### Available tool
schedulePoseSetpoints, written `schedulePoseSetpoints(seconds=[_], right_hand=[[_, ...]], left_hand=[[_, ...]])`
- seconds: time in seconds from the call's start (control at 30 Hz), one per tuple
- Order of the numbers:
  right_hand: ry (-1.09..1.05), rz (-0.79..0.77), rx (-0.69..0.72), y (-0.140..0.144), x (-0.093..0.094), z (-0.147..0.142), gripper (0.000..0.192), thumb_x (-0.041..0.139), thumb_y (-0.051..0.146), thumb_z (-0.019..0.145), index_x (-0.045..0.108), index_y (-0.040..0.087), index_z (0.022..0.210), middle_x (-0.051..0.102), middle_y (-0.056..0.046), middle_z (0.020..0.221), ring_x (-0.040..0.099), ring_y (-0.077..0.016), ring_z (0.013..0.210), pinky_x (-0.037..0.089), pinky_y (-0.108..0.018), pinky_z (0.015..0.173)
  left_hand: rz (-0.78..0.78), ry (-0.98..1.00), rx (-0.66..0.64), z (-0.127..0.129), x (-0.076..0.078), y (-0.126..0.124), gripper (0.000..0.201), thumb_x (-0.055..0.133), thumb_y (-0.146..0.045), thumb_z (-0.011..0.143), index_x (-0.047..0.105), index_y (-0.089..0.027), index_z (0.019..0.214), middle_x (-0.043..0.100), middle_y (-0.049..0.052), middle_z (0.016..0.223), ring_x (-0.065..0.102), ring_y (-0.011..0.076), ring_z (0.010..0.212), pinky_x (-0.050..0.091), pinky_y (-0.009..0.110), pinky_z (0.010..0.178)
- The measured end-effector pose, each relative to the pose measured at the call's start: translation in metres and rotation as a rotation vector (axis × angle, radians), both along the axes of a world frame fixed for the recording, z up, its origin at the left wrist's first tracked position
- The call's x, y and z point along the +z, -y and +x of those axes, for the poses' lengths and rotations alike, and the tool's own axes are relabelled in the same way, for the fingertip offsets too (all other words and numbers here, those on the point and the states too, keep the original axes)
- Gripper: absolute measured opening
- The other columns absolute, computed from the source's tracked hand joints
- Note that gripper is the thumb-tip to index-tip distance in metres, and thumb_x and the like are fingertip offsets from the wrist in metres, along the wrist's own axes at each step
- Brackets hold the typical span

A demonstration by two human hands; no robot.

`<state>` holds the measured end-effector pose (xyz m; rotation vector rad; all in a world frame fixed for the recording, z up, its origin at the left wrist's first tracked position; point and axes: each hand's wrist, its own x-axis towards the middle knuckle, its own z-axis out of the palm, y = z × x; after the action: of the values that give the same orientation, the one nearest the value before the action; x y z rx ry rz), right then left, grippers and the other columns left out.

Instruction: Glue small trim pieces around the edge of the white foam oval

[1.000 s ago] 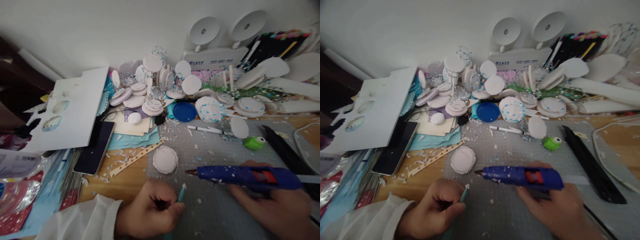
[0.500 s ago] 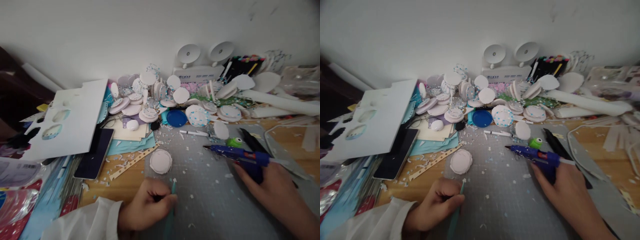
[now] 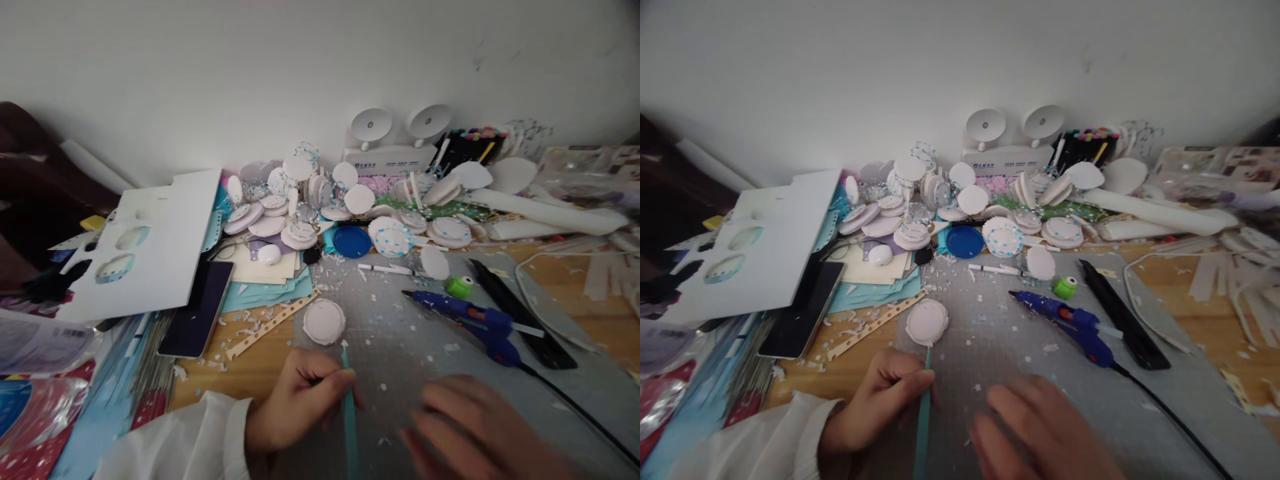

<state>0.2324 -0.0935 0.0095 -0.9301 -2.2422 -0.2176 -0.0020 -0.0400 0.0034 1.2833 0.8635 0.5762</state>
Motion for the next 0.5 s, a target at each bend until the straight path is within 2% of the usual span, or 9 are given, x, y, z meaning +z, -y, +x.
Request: schedulePoseSetpoints(seconds=[0.07, 0.17, 0.27, 0.37, 0.43, 0.47, 0.5], right_hand=[[0.047, 0.042, 0.090, -0.016, 0.001, -0.028, 0.019, 0.049, 0.007, 0.093, 0.061, 0.020, 0.099, 0.071, -0.002, 0.089, 0.065, -0.0183, 0.083, 0.054, -0.034, 0.075], [0.062, 0.066, 0.156, -0.036, 0.006, -0.050, 0.028, 0.035, 0.003, 0.096, 0.059, 0.016, 0.094, 0.069, -0.004, 0.077, 0.061, -0.0174, 0.072, 0.051, -0.033, 0.067], [0.125, 0.099, 0.256, -0.047, 0.006, -0.052, 0.027, 0.037, 0.003, 0.093, 0.059, 0.018, 0.089, 0.062, -0.002, 0.067, 0.053, -0.0169, 0.060, 0.043, -0.033, 0.055], [0.111, 0.020, 0.352, -0.051, 0.001, -0.042, 0.028, 0.038, 0.004, 0.089, 0.059, 0.021, 0.084, 0.055, 0.001, 0.059, 0.047, -0.0176, 0.055, 0.040, -0.033, 0.053], [-0.002, -0.090, 0.349, -0.053, -0.003, -0.032, 0.028, 0.039, 0.005, 0.088, 0.057, 0.023, 0.079, 0.055, 0.001, 0.059, 0.048, -0.0171, 0.055, 0.042, -0.032, 0.054], [-0.079, -0.142, 0.334, -0.054, -0.005, -0.028, 0.029, 0.039, 0.004, 0.088, 0.054, 0.024, 0.074, 0.056, 0.001, 0.060, 0.048, -0.0160, 0.055, 0.043, -0.031, 0.054], [-0.154, -0.180, 0.317, -0.056, -0.007, -0.024, 0.029, 0.040, 0.003, 0.088, 0.051, 0.024, 0.071, 0.055, 0.002, 0.059, 0.048, -0.0146, 0.055, 0.042, -0.029, 0.053]], left_hand=[[0.006, 0.009, -0.002, 0.001, -0.001, 0.001, 0.073, 0.051, -0.078, 0.084, 0.056, -0.015, 0.048, 0.039, -0.004, 0.039, 0.034, 0.0066, 0.038, 0.025, 0.021, 0.041], [0.009, 0.004, 0.013, 0.002, -0.002, 0.000, 0.075, 0.050, -0.078, 0.085, 0.044, -0.017, 0.042, 0.039, -0.003, 0.040, 0.034, 0.0063, 0.040, 0.025, 0.021, 0.042], [-0.017, -0.006, 0.032, 0.003, -0.003, -0.002, 0.074, 0.047, -0.074, 0.089, 0.042, -0.017, 0.042, 0.038, -0.004, 0.038, 0.032, 0.0060, 0.038, 0.024, 0.022, 0.042], [-0.048, -0.006, 0.000, 0.002, 0.001, 0.000, 0.073, 0.044, -0.070, 0.093, 0.043, -0.018, 0.042, 0.038, -0.004, 0.037, 0.032, 0.0059, 0.036, 0.026, 0.022, 0.041], [0.054, -0.019, 0.011, -0.002, 0.006, 0.000, 0.067, 0.043, -0.060, 0.098, 0.056, -0.016, 0.050, 0.042, -0.004, 0.040, 0.037, 0.0071, 0.037, 0.030, 0.022, 0.043], [0.195, -0.041, 0.044, -0.005, 0.010, 0.000, 0.059, 0.042, -0.050, 0.102, 0.065, -0.014, 0.060, 0.045, -0.003, 0.043, 0.041, 0.0083, 0.040, 0.033, 0.022, 0.045], [0.423, -0.071, 0.097, -0.009, 0.013, -0.002, 0.047, 0.045, -0.038, 0.103, 0.072, -0.014, 0.073, 0.053, -0.001, 0.049, 0.049, 0.0099, 0.047, 0.037, 0.022, 0.050]])
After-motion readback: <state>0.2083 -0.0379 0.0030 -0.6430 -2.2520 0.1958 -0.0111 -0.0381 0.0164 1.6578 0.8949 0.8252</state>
